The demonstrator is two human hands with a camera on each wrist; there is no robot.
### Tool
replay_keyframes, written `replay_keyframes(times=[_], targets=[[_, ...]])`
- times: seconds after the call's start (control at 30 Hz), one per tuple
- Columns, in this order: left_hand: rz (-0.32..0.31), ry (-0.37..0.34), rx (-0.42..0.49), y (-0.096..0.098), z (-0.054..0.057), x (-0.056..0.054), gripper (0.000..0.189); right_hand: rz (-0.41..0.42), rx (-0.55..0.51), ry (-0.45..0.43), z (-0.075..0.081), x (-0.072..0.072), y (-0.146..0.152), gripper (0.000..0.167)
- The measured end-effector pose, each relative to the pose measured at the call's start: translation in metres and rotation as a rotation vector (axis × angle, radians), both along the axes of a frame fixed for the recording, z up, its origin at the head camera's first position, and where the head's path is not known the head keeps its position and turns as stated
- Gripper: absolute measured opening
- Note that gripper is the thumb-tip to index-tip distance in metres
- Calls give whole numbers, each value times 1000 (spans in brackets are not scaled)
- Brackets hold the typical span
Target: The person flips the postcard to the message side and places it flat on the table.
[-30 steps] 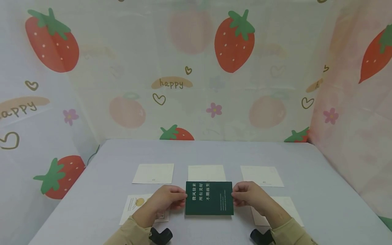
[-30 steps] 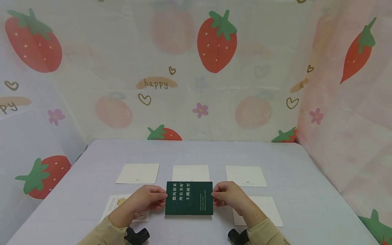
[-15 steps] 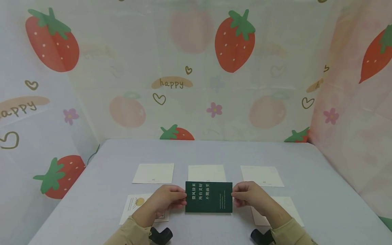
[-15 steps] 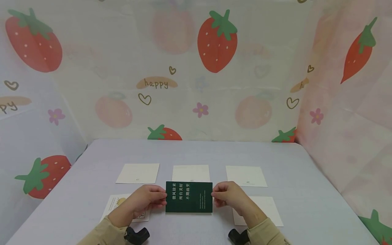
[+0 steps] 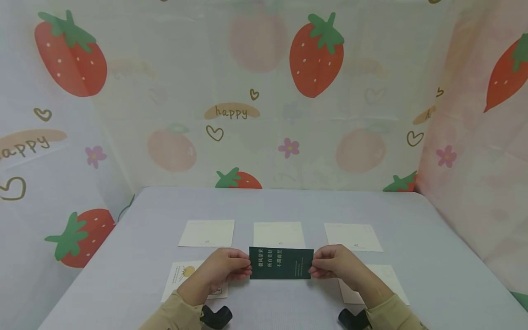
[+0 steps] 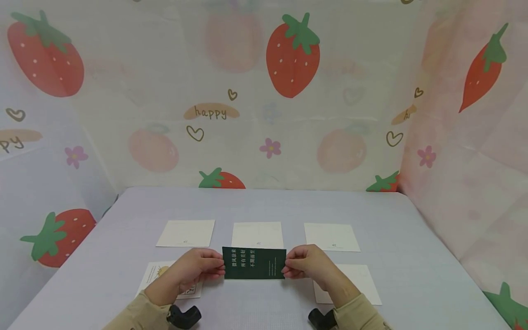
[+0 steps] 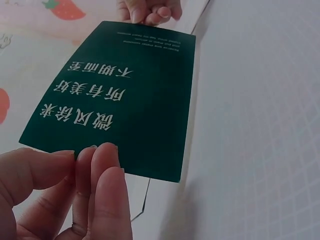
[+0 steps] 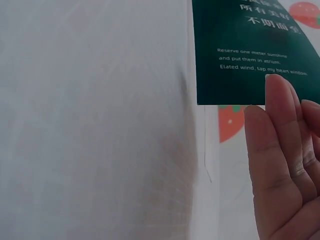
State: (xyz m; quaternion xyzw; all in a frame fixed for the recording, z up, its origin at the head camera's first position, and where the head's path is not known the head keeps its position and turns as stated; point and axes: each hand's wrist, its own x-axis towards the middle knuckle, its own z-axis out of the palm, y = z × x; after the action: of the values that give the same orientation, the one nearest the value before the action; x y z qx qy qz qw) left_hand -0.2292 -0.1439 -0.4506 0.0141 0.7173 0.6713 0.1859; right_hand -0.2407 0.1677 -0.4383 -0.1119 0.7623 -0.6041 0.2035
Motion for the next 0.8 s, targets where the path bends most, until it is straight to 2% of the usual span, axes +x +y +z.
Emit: replay_keyframes(times=[0.43, 0.8], targets=[[-8, 22, 3, -1, 0, 1, 15, 23, -22, 11, 2, 2, 2, 28], [24, -16, -12, 2, 2, 2, 23, 11, -36, 5, 2, 3, 1, 29]])
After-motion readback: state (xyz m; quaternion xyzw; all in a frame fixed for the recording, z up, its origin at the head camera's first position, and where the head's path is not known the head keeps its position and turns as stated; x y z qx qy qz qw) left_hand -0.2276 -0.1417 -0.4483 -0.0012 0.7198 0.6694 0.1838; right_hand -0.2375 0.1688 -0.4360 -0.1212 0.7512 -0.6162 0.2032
